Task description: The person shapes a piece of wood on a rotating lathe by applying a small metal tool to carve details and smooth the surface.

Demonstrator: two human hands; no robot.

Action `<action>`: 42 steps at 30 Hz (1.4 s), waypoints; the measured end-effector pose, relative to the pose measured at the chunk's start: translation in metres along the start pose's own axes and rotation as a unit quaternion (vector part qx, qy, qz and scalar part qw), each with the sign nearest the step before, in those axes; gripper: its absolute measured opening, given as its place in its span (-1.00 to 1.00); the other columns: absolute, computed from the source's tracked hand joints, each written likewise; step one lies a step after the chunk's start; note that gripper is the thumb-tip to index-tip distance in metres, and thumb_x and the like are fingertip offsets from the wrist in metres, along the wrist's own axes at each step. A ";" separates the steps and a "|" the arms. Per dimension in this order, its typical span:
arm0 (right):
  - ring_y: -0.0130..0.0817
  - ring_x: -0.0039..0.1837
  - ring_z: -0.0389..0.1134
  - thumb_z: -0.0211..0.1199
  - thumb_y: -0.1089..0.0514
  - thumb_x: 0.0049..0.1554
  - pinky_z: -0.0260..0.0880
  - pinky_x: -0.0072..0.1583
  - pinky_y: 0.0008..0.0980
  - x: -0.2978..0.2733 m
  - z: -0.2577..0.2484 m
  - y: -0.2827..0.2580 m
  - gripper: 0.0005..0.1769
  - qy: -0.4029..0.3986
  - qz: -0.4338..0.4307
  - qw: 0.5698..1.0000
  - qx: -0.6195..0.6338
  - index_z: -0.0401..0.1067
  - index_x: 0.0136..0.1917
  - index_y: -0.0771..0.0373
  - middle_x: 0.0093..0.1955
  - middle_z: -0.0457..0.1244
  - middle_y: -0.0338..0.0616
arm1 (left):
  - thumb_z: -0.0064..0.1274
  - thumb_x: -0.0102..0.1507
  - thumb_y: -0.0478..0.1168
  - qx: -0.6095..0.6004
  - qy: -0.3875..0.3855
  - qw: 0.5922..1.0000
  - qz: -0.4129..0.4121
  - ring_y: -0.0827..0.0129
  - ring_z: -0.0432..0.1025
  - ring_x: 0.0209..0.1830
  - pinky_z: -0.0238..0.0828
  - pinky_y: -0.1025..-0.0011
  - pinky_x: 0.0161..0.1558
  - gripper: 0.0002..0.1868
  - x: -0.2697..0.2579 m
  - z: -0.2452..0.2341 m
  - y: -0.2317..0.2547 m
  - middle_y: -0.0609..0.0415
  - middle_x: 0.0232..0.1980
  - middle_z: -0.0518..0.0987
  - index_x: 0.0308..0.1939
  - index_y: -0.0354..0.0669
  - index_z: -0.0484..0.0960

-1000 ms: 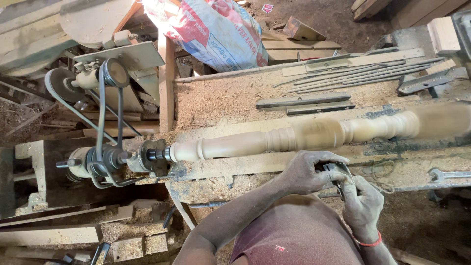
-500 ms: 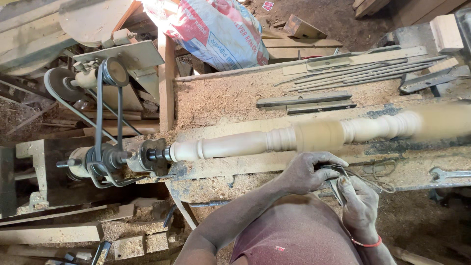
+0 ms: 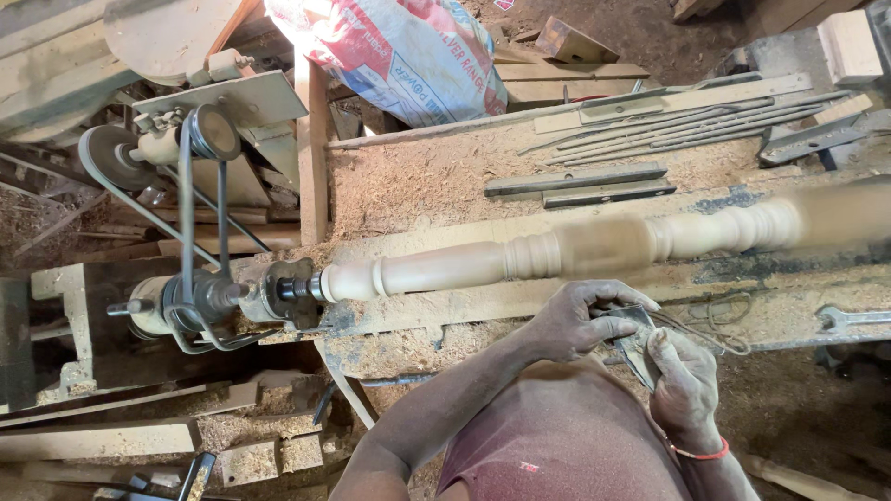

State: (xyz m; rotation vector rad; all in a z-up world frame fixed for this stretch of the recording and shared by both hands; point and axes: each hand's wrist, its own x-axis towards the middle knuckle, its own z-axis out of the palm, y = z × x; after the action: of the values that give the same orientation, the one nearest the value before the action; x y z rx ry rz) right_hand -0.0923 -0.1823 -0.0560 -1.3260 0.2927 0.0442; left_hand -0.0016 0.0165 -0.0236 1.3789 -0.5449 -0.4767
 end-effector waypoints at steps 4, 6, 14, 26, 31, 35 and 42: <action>-0.59 -0.26 0.07 0.03 0.14 0.41 0.03 -0.21 -0.54 -0.001 0.006 -0.005 -0.60 0.007 -0.010 1.000 -0.021 0.44 -0.18 0.42 -0.30 0.16 -0.31 | 0.17 0.32 -0.33 0.000 0.010 0.999 -0.030 0.47 0.57 -0.04 0.60 0.43 0.10 -0.61 -0.002 0.000 0.012 0.06 0.08 0.68 0.24 -0.10 0.62; -0.59 -0.24 0.10 0.03 0.14 0.42 0.06 -0.19 -0.54 -0.001 0.008 -0.005 -0.61 0.011 -0.018 0.999 -0.031 0.46 -0.14 0.46 -0.27 0.19 -0.29 | 0.15 0.33 -0.36 0.002 0.014 1.000 -0.021 0.47 0.57 0.00 0.58 0.44 0.14 -0.60 -0.002 0.000 0.017 0.06 0.09 0.68 0.26 -0.11 0.62; -0.56 -0.16 0.21 0.07 0.17 0.46 0.18 -0.14 -0.54 0.001 0.011 -0.002 -0.64 0.024 -0.013 0.999 -0.040 0.53 0.06 0.53 -0.14 0.31 -0.18 | 0.15 0.32 -0.36 0.023 0.026 0.999 -0.009 0.48 0.56 0.04 0.56 0.45 0.17 -0.61 -0.003 -0.001 0.026 0.06 0.12 0.68 0.26 -0.13 0.63; -0.57 -0.23 0.18 0.18 0.23 0.45 0.14 -0.15 -0.51 0.001 0.008 -0.011 -0.62 0.019 -0.016 0.989 -0.142 0.53 -0.16 0.53 -0.26 0.27 -0.15 | 0.17 0.36 -0.30 0.031 0.047 0.998 -0.007 0.45 0.56 0.08 0.56 0.44 0.21 -0.64 -0.007 -0.002 0.025 0.07 0.13 0.67 0.25 -0.14 0.62; -0.56 -0.13 0.37 0.19 0.27 0.26 0.38 -0.05 -0.58 0.000 0.023 -0.039 -0.87 -0.006 -0.017 0.992 -0.125 0.49 -0.03 0.41 -0.12 0.39 -0.19 | 0.18 0.33 -0.30 0.044 0.086 0.995 0.000 0.44 0.55 0.07 0.55 0.44 0.19 -0.65 -0.008 -0.007 0.032 0.10 0.10 0.67 0.22 -0.13 0.63; -0.55 -0.06 0.36 0.25 0.31 0.20 0.37 0.01 -0.53 -0.011 0.024 -0.046 -0.83 -0.012 0.004 0.991 -0.136 0.52 0.05 0.44 -0.06 0.39 -0.17 | 0.19 0.31 -0.35 0.073 0.116 0.990 0.021 0.46 0.58 0.04 0.56 0.47 0.14 -0.70 -0.013 -0.014 0.031 0.11 0.07 0.67 0.13 -0.17 0.62; -0.32 0.15 0.39 0.35 0.34 0.21 0.40 0.19 -0.39 -0.016 0.025 -0.057 -0.69 -0.082 0.030 0.982 0.168 0.47 0.20 0.55 0.17 0.34 0.03 | 0.21 0.26 -0.44 0.076 0.123 0.989 0.027 0.44 0.54 -0.02 0.55 0.46 0.08 -0.73 -0.015 -0.007 0.031 0.06 0.01 0.61 0.03 -0.24 0.58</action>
State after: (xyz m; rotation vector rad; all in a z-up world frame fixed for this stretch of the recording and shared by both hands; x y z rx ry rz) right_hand -0.0914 -0.1698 0.0071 -0.9720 0.1899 0.1481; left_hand -0.0091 0.0353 0.0050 1.5394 -0.4223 -0.2200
